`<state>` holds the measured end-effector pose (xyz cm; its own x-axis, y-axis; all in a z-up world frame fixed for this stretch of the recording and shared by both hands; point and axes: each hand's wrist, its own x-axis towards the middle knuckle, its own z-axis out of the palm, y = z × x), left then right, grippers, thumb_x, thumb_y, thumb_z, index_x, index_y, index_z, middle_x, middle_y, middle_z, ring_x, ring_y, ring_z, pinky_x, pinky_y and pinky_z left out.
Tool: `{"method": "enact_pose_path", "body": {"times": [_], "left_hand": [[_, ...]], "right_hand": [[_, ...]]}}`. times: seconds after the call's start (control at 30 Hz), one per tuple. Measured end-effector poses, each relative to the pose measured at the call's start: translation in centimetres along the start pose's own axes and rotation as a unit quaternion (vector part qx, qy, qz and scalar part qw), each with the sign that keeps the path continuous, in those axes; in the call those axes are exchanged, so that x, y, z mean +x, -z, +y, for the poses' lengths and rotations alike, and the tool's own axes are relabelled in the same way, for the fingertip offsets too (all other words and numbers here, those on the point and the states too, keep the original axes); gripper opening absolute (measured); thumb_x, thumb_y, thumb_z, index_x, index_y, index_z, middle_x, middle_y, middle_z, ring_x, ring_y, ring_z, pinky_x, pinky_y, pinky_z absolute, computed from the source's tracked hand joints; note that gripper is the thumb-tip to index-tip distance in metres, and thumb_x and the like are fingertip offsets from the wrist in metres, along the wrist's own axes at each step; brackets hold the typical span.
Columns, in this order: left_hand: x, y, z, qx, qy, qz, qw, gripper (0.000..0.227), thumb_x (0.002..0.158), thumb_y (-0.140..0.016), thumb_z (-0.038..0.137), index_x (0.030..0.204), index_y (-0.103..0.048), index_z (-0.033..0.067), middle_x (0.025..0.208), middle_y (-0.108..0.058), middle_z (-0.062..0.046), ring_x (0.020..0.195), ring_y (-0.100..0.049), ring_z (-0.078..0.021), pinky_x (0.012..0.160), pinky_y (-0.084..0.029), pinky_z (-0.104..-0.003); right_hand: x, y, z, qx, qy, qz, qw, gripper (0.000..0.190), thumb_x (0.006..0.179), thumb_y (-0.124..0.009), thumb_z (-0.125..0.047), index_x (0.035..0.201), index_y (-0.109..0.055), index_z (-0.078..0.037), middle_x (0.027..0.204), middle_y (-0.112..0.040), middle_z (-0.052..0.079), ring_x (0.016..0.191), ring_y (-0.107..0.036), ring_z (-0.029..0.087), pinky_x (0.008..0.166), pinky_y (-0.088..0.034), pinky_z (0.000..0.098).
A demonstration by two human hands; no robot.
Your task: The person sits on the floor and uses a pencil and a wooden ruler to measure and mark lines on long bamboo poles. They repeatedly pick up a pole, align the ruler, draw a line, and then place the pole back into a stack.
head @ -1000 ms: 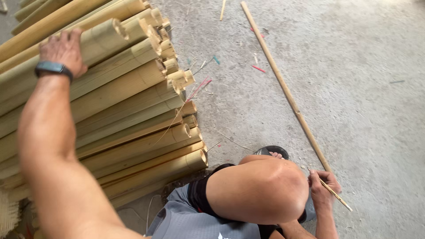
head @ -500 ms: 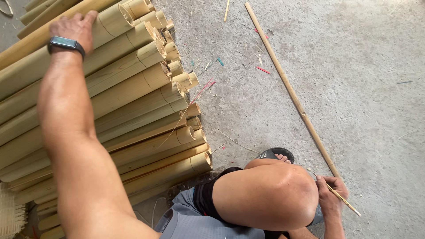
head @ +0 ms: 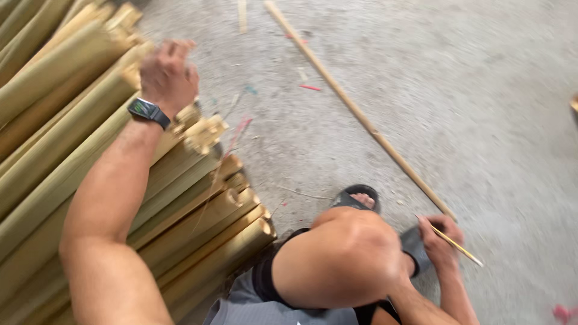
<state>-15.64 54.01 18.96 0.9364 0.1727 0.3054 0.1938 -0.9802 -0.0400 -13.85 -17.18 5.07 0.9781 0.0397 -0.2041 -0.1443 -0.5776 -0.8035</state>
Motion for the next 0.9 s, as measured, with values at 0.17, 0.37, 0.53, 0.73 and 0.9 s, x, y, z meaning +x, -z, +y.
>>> {"method": "enact_pose_path", "body": {"times": [0.17, 0.37, 0.53, 0.73, 0.9], "left_hand": [[6.4, -2.1, 19.8, -0.141, -0.173, -0.099, 0.970, 0.032, 0.085, -0.075, 0.017, 0.116, -0.072, 0.0123, 0.109, -0.072, -0.012, 0.094, -0.070, -0.0331, 0.076, -0.057, -0.048], [14.1, -9.5, 42.8, -0.214, -0.344, -0.250, 0.879, 0.036, 0.084, -0.069, 0.024, 0.119, -0.069, 0.0139, 0.107, -0.071, -0.012, 0.097, -0.070, -0.0335, 0.082, -0.056, -0.049], [20.0, -16.8, 63.6, -0.231, -0.432, -0.308, 0.816, 0.045, 0.086, -0.071, 0.033, 0.125, -0.064, 0.0119, 0.121, -0.070, -0.014, 0.106, -0.068, -0.0344, 0.087, -0.055, -0.048], [21.9, -20.9, 86.3, -0.327, -0.399, -0.306, 0.800, 0.086, 0.080, -0.082, 0.052, 0.144, -0.042, 0.0118, 0.138, -0.057, -0.019, 0.125, -0.057, -0.0374, 0.099, -0.050, -0.050], [20.1, -22.5, 97.4, -0.320, -0.325, -0.286, 0.843, 0.107, 0.067, -0.089, 0.053, 0.146, -0.030, 0.0102, 0.143, -0.051, -0.018, 0.125, -0.048, -0.0405, 0.100, -0.046, -0.050]], "right_hand": [[-0.4, -0.2, 0.9, -0.055, 0.013, 0.006, 0.998, 0.014, 0.086, -0.079, -0.019, 0.086, -0.074, -0.006, 0.079, -0.074, 0.006, 0.070, -0.068, 0.013, 0.066, -0.054, 0.0290], [0.4, 0.5, 0.8, 0.095, -0.005, 0.022, 0.995, 0.014, 0.085, -0.079, -0.014, 0.085, -0.070, -0.003, 0.074, -0.072, 0.006, 0.067, -0.066, 0.011, 0.061, -0.055, 0.0280], [1.4, 2.7, 1.2, 0.128, -0.073, 0.024, 0.989, 0.017, 0.087, -0.078, -0.014, 0.083, -0.066, -0.003, 0.067, -0.070, 0.006, 0.060, -0.064, 0.011, 0.056, -0.053, 0.0303], [2.0, 6.6, 2.1, 0.131, -0.074, 0.088, 0.985, 0.010, 0.085, -0.075, -0.012, 0.083, -0.067, -0.005, 0.070, -0.072, 0.006, 0.063, -0.072, 0.017, 0.058, -0.057, 0.0329], [1.5, 8.1, 3.2, 0.115, -0.080, 0.133, 0.981, 0.012, 0.084, -0.075, -0.013, 0.082, -0.065, -0.007, 0.073, -0.071, 0.007, 0.065, -0.073, 0.022, 0.058, -0.057, 0.0347]]}}
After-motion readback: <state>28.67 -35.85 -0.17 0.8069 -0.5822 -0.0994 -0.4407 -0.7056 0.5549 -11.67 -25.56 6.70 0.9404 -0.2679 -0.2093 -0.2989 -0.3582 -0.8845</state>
